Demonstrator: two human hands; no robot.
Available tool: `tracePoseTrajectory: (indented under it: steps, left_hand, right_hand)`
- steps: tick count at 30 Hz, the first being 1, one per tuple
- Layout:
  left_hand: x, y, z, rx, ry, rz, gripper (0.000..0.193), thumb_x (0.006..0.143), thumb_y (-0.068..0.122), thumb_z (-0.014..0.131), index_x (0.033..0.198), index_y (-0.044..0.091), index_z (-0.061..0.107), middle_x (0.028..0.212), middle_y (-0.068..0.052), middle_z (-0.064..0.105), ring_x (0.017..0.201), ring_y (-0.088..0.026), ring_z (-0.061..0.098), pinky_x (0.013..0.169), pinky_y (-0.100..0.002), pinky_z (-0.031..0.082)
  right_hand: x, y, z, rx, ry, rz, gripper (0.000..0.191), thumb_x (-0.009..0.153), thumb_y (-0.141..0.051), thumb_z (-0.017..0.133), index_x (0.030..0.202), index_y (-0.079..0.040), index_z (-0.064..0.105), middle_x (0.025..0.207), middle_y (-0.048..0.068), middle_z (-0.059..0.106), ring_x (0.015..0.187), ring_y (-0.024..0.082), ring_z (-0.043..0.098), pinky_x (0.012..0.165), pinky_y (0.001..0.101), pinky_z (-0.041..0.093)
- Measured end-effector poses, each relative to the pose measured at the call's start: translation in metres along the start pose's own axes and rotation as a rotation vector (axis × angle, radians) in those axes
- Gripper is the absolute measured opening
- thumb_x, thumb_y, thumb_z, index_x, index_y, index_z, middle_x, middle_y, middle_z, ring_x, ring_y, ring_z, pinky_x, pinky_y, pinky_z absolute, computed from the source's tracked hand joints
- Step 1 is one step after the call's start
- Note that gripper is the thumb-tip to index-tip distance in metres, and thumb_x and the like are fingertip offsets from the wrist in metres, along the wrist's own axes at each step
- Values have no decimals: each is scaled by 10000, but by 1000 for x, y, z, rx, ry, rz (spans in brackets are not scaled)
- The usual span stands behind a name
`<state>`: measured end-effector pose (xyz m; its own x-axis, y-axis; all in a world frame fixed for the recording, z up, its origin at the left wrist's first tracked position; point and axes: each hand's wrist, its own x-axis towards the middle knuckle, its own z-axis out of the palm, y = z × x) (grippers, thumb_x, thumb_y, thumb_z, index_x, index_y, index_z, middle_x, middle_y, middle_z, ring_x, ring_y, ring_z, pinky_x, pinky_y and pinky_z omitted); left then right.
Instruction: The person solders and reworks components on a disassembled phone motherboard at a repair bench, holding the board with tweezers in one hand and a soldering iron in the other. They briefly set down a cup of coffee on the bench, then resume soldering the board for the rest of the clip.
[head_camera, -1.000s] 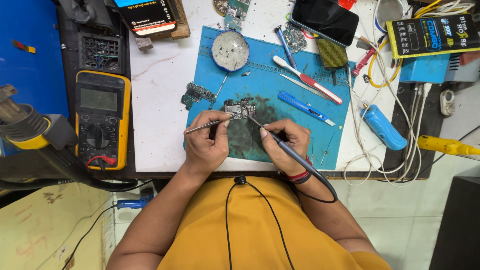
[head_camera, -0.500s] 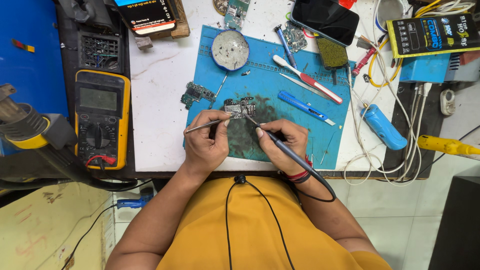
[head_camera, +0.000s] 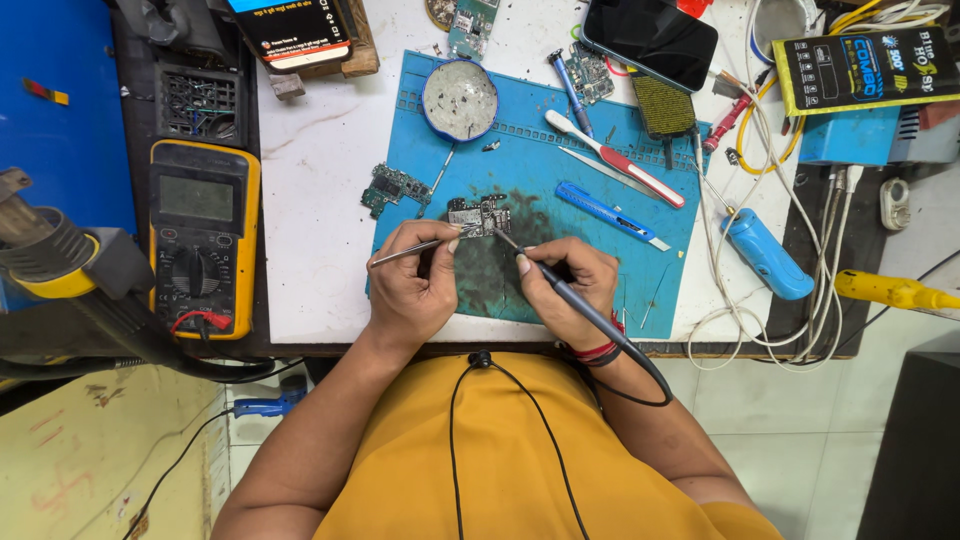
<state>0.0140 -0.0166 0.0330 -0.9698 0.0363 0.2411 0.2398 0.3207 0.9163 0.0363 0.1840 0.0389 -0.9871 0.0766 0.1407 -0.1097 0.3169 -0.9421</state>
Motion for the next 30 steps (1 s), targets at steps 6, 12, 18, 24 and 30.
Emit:
tracePoseTrajectory:
  steps: [6,12,18,24,30]
  left_hand:
    - [0,-1,0,-7,-2,-16,99,982,-30,669,1065,22,653,957,-84,705,682,-98,650,580,-237,513]
    - [-1,-1,1,-6,4,-7,92,986,-28,669,1057,27,651,960,-82,710,696,-98,656,591,-238,517]
    - [-2,-1,1,0,6,-8,97,983,-29,674,1059,27,652,960,-84,709,695,-100,656,594,-237,515]
    - [-2,-2,1,-19,1,-23,97,984,-28,671,1063,25,654,952,-83,711,692,-99,661,586,-234,514]
    - [-3,-1,1,-13,6,-2,98,988,-23,674,1069,27,650,954,-81,706,705,-96,664,599,-233,525]
  right_hand:
    - [-1,0,-1,18,0,10,63,891,7,753,934,1,708,725,28,678,642,31,569,581,213,432]
    - [0,-1,0,-29,-36,-7,85,868,1,769,940,5,724,713,31,684,617,30,575,565,210,428]
    - [-1,0,1,6,13,13,77,893,7,760,953,5,713,757,38,706,667,30,603,605,208,462]
    - [-2,1,2,6,6,25,86,888,5,767,963,9,723,760,38,713,667,32,612,600,204,468]
    - [-3,2,1,-14,-21,36,85,875,1,775,948,11,733,738,40,710,639,34,603,580,205,457]
